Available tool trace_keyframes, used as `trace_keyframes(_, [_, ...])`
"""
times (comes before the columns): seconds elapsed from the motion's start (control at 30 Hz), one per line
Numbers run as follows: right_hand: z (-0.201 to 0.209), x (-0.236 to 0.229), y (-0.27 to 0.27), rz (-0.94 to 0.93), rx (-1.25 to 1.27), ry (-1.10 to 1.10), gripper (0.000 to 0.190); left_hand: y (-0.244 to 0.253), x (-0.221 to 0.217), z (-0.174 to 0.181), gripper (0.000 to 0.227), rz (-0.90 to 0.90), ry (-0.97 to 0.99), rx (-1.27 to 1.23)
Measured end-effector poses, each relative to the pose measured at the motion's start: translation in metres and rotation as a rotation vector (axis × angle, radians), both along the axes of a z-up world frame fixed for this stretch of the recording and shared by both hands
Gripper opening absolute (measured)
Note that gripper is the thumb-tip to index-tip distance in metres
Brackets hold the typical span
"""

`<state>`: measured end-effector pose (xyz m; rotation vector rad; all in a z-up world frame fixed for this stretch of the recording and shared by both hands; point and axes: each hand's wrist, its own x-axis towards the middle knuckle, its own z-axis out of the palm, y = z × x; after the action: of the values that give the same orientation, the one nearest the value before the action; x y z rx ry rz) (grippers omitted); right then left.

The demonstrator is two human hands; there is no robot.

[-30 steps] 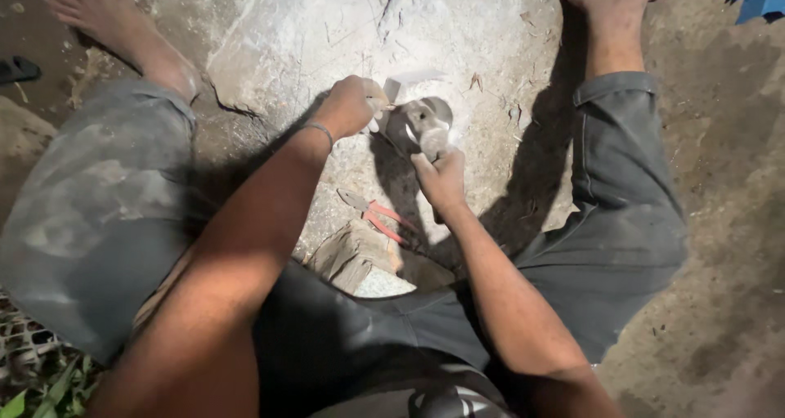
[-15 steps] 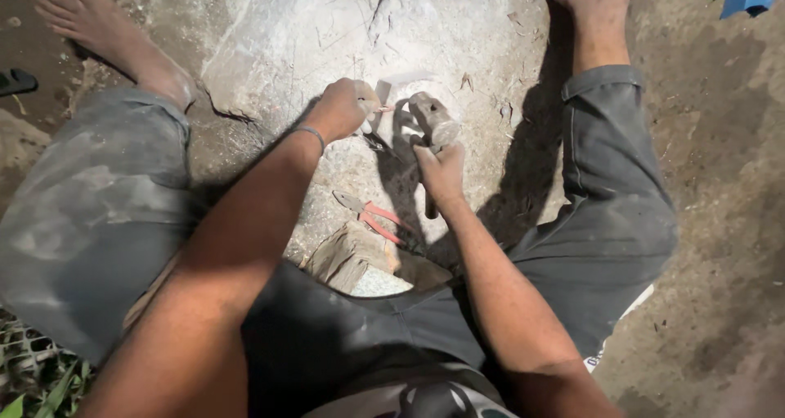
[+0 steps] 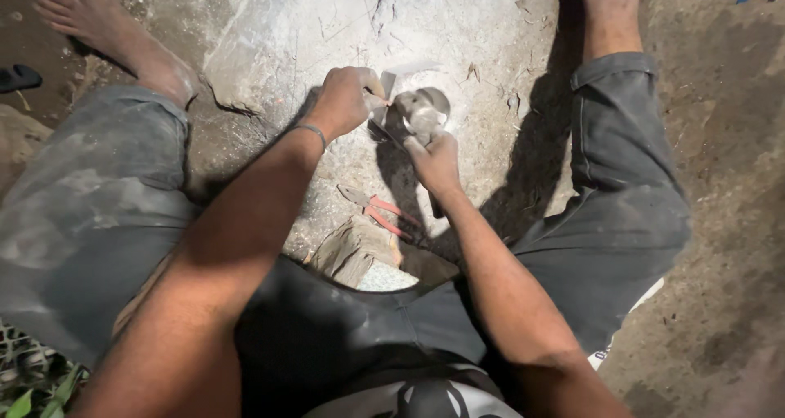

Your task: The person sits on the floor and uses a hammer and chisel to shape a small metal piece placed on a stone block. They repeatedly strike the chisel with the hammer, occasionally using pliers to adjust the metal piece.

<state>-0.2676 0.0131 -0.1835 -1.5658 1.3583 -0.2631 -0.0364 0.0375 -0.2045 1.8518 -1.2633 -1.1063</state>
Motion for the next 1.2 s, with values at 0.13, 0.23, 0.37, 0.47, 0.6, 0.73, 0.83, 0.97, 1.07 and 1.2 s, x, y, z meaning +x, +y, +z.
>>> trace_keyframes(0.13, [0.007,-0.002,0.001,-0.045,0.021,0.073,0.030,0.000,0.001,0.010,0.009,-0.004,0.023,0.037])
trace_keyframes(0.23, [0.025,-0.006,0.005,-0.050,0.013,0.121,0.023,0.003,0.002,0.018,0.010,-0.062,-0.016,0.150])
trace_keyframes(0.37, [0.051,-0.010,0.016,0.284,-0.163,0.335,0.028,0.002,0.003,0.022,0.017,-0.177,-0.150,0.202])
trace_keyframes(0.47, [0.060,-0.008,0.023,0.468,-0.177,0.370,0.033,0.006,0.003,0.021,0.015,-0.159,-0.135,0.239])
trace_keyframes(0.6, [0.065,0.006,0.020,0.572,-0.200,0.297,0.034,0.001,0.008,0.025,0.011,-0.117,-0.046,0.237])
trace_keyframes(0.73, [0.065,0.017,0.020,0.121,-0.106,0.008,0.020,0.008,-0.009,0.032,0.015,-0.013,0.278,0.047])
trace_keyframes(0.83, [0.061,0.023,0.020,-0.165,-0.006,-0.410,0.020,0.008,-0.032,0.042,0.015,0.148,0.591,0.167])
trace_keyframes(0.97, [0.076,0.019,0.016,-0.236,-0.122,-0.350,0.009,-0.002,-0.051,0.074,0.015,0.115,0.466,0.106])
trace_keyframes(1.07, [0.119,0.009,-0.007,-0.107,-0.480,-0.222,0.007,-0.030,-0.050,0.125,0.016,0.063,0.478,0.134])
trace_keyframes(1.2, [0.175,-0.014,-0.030,-0.101,-0.546,-0.239,0.013,-0.041,-0.025,0.205,0.020,0.052,0.199,-0.136])
